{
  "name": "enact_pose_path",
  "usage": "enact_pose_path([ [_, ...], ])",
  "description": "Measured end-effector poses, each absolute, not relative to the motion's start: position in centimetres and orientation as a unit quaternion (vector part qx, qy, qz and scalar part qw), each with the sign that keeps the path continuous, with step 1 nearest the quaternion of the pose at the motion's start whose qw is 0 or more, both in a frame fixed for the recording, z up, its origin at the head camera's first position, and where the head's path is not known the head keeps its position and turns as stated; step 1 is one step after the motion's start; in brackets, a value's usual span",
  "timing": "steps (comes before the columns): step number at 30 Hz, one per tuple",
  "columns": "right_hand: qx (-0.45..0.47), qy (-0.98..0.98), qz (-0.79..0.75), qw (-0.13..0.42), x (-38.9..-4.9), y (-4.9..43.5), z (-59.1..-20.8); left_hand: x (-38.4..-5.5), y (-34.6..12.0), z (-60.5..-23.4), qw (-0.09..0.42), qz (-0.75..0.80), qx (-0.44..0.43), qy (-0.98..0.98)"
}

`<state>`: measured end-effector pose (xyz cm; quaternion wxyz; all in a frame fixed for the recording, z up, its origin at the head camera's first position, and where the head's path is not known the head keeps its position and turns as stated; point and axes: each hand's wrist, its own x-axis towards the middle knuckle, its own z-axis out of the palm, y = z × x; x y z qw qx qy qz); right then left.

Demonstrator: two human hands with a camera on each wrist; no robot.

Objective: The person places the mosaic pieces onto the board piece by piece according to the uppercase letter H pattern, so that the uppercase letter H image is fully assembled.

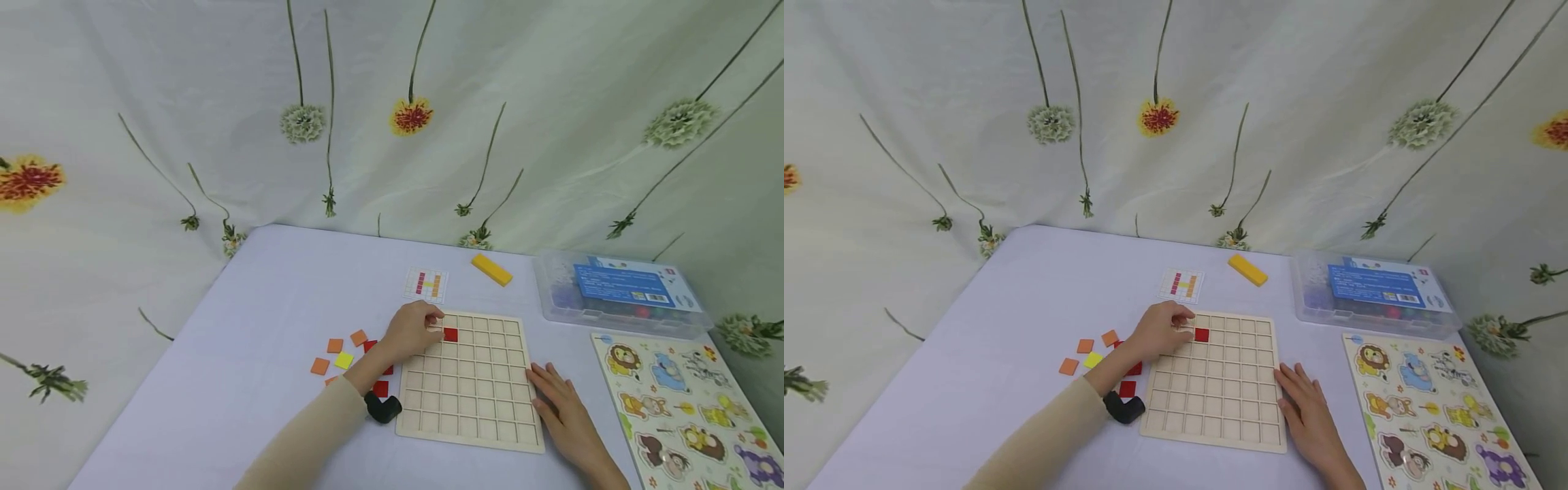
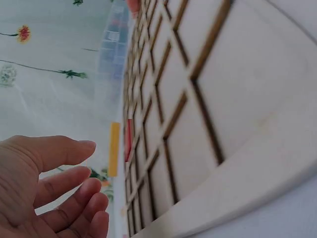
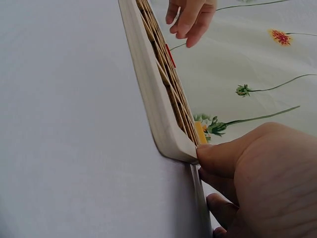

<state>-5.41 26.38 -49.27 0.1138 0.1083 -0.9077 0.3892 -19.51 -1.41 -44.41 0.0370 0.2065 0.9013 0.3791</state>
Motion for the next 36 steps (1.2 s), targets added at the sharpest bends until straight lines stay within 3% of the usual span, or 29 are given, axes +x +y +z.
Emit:
enact_pose_path([
  [7, 0.109, -0.908, 0.387, 0.116, -5.4, 26.5, -49.4, -17.4, -5.5, -40.7, 0.001, 0.439, 0.209, 0.874],
  [12, 0.110, -0.908, 0.388, 0.115, -5.4, 26.6, -49.4, -14.8, -8.4, -40.2, -0.019, 0.479, 0.197, 0.855],
  [19, 0.112, -0.907, 0.391, 0.113, -5.5, 26.6, -49.5, -11.3, -10.7, -42.0, -0.035, 0.503, 0.161, 0.848],
  [24, 0.111, -0.907, 0.391, 0.112, -5.5, 26.6, -49.4, -9.6, -11.5, -43.6, -0.015, 0.527, 0.130, 0.839],
  [36, 0.102, -0.909, 0.389, 0.107, -5.4, 26.5, -49.3, -9.5, -11.5, -47.1, 0.013, 0.515, 0.095, 0.852],
])
